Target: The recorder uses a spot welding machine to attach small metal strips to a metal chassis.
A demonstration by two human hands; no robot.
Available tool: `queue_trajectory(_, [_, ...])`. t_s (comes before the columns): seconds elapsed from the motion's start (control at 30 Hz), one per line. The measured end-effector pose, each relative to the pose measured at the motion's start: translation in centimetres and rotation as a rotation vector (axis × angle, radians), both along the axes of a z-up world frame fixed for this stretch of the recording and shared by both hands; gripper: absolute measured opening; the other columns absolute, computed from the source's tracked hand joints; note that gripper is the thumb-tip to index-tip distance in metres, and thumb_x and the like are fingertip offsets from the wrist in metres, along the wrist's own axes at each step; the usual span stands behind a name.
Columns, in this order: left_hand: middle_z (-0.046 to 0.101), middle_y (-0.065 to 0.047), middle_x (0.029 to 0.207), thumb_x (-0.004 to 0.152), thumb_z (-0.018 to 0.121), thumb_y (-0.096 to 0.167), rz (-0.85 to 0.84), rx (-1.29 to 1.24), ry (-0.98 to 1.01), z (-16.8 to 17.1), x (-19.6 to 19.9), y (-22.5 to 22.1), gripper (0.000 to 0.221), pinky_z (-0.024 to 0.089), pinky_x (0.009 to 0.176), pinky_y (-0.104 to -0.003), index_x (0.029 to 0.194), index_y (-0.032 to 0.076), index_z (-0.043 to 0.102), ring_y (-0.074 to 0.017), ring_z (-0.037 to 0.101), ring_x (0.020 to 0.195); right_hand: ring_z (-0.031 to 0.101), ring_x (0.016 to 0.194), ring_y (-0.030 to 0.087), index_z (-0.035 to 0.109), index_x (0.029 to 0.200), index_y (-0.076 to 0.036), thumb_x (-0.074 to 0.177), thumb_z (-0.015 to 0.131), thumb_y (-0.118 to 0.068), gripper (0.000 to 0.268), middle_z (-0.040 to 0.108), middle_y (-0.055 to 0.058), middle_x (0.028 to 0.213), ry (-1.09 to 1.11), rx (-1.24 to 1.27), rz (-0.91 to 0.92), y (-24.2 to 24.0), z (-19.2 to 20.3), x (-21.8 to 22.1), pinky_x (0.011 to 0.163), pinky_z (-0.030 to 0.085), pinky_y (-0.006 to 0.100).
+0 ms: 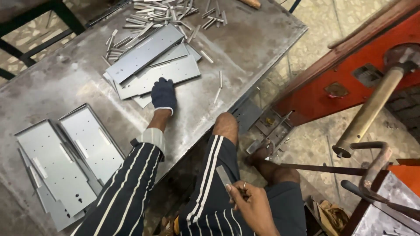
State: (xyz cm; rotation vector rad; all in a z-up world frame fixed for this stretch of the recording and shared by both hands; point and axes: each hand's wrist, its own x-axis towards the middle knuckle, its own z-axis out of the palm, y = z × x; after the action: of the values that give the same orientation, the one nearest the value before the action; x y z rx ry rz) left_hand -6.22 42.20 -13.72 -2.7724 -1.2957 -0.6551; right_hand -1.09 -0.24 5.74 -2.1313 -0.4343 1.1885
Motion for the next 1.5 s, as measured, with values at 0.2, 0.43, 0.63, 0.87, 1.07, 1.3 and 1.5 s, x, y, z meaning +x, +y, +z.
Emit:
queue_trajectory(0.2, [0.062, -0.017, 0.097, 0.078, 0.061, 0.007, 0.04, 0.019, -0.025, -0.4, 0.1, -3.4, 0.014, 0.05, 0.078, -0.048, 0.09, 0.008, 0.067, -0.0361, 0.06, 0.093, 0.063, 0.048, 0.012, 0.08, 0.09, 0.002, 0.093, 0.071, -0.027, 0.03, 0.073, 0.01, 0.06, -0.008, 0.002, 0.003, -0.1, 0.8, 0.4, 0.049, 0.05, 0.028])
queue_trajectory(0.43, [0.064, -0.017, 0.092, 0.086, 0.062, 0.013, -0.127, -0.061, 0.119, -0.4, 0.4, -11.2, 0.008, 0.05, 0.078, -0.051, 0.086, 0.01, 0.069, -0.0352, 0.063, 0.086, 0.063, 0.047, 0.01, 0.08, 0.09, 0.0, 0.093, 0.071, -0.028, 0.029, 0.072, 0.008, 0.058, -0.055, 0.089, 0.037, -0.7, 2.0, 0.2, 0.047, 0.049, 0.029])
queue_trajectory(0.63, [0.07, -0.023, 0.124, 0.048, 0.073, 0.051, 0.046, 0.382, 0.022, 5.4, 1.2, -12.0, 0.091, 0.035, 0.105, -0.058, 0.128, 0.009, 0.059, -0.0398, 0.066, 0.113, 0.062, 0.045, 0.01, 0.08, 0.089, -0.001, 0.093, 0.071, -0.028, 0.028, 0.07, 0.007, 0.057, -0.109, 0.165, 0.038, -2.2, 3.0, 0.6, 0.045, 0.047, 0.028])
queue_trajectory(0.87, [0.068, -0.023, 0.116, 0.053, 0.086, 0.068, 0.048, -0.336, 0.286, 8.9, -0.2, -10.3, 0.129, 0.037, 0.107, -0.058, 0.151, -0.003, 0.041, -0.0392, 0.066, 0.107, 0.065, 0.052, 0.007, 0.076, 0.085, 0.001, 0.094, 0.07, -0.023, 0.027, 0.072, 0.005, 0.062, -0.181, 0.45, -0.142, -5.5, 2.4, 1.9, 0.047, 0.049, 0.025])
queue_trajectory(1.07, [0.07, -0.016, 0.105, 0.068, 0.088, 0.054, -0.12, -0.82, -0.321, 11.9, 1.4, -9.2, 0.096, 0.055, 0.083, -0.038, 0.137, -0.003, 0.053, -0.0275, 0.069, 0.093, 0.064, 0.052, 0.009, 0.075, 0.09, 0.002, 0.096, 0.067, -0.02, 0.025, 0.073, 0.006, 0.069, -0.114, 0.578, -0.414, -9.9, 0.1, 4.8, 0.048, 0.047, 0.024])
queue_trajectory(1.3, [0.072, -0.006, 0.1, 0.095, 0.076, 0.028, -0.27, -1.677, -0.904, 13.2, 7.2, -15.2, 0.037, 0.056, 0.077, -0.036, 0.119, 0.001, 0.068, -0.02, 0.068, 0.088, 0.072, 0.061, 0.014, 0.07, 0.109, 0.002, 0.097, 0.063, -0.018, 0.024, 0.078, 0.009, 0.08, -0.098, 0.604, -0.533, -14.3, -2.2, 6.2, 0.052, 0.048, 0.025])
queue_trajectory(1.5, [0.075, -0.009, 0.103, 0.094, 0.071, 0.027, -0.297, -2.038, -0.789, 11.7, 10.0, -25.2, 0.035, 0.059, 0.079, -0.034, 0.119, 0.003, 0.07, -0.0203, 0.072, 0.089, 0.077, 0.077, 0.019, 0.06, 0.106, -0.002, 0.088, 0.064, -0.004, 0.018, 0.077, 0.009, 0.086, 0.0, 0.667, -0.755, -20.7, -3.5, 6.2, 0.063, 0.056, 0.029])
